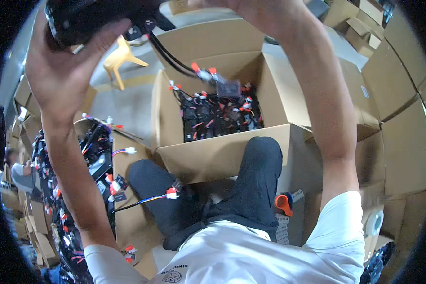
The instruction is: The person packs electronic components and wires into cardboard boxes, then seals the boxes with packing tape using a tape dispenser and applies labels.
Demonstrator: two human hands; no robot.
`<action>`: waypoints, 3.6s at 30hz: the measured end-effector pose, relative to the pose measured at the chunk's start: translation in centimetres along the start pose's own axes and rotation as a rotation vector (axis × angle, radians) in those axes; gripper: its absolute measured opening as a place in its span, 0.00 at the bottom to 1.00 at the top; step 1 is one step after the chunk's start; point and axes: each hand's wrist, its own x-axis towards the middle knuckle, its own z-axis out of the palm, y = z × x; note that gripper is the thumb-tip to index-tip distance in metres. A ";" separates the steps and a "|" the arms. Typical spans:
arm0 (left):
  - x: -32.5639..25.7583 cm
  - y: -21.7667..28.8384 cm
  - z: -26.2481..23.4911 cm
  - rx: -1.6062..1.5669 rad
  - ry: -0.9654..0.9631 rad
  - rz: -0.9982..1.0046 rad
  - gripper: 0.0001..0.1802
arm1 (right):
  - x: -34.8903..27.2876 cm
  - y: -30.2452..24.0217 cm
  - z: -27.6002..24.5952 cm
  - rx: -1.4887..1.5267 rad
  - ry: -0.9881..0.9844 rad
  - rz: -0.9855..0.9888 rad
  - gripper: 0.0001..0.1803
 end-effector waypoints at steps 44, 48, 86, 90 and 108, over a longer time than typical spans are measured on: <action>-41.0 4.4 7.8 0.135 -0.400 -1.237 0.27 | -26.3 70.2 -25.5 -0.298 -0.154 1.649 0.39; -40.7 5.0 7.8 0.103 -0.392 -1.256 0.26 | -26.5 70.0 -25.5 -0.419 -0.268 1.590 0.52; -19.2 42.6 -41.3 1.653 -0.953 -1.412 0.25 | -8.0 37.0 20.1 -0.365 -0.872 0.223 0.28; -18.8 39.5 -35.7 1.624 -0.658 -1.001 0.18 | -10.3 34.7 28.5 -0.030 -0.848 0.216 0.42; -42.5 16.3 -23.1 1.247 -0.867 -1.754 0.45 | -15.6 31.0 17.5 0.634 0.276 0.442 0.19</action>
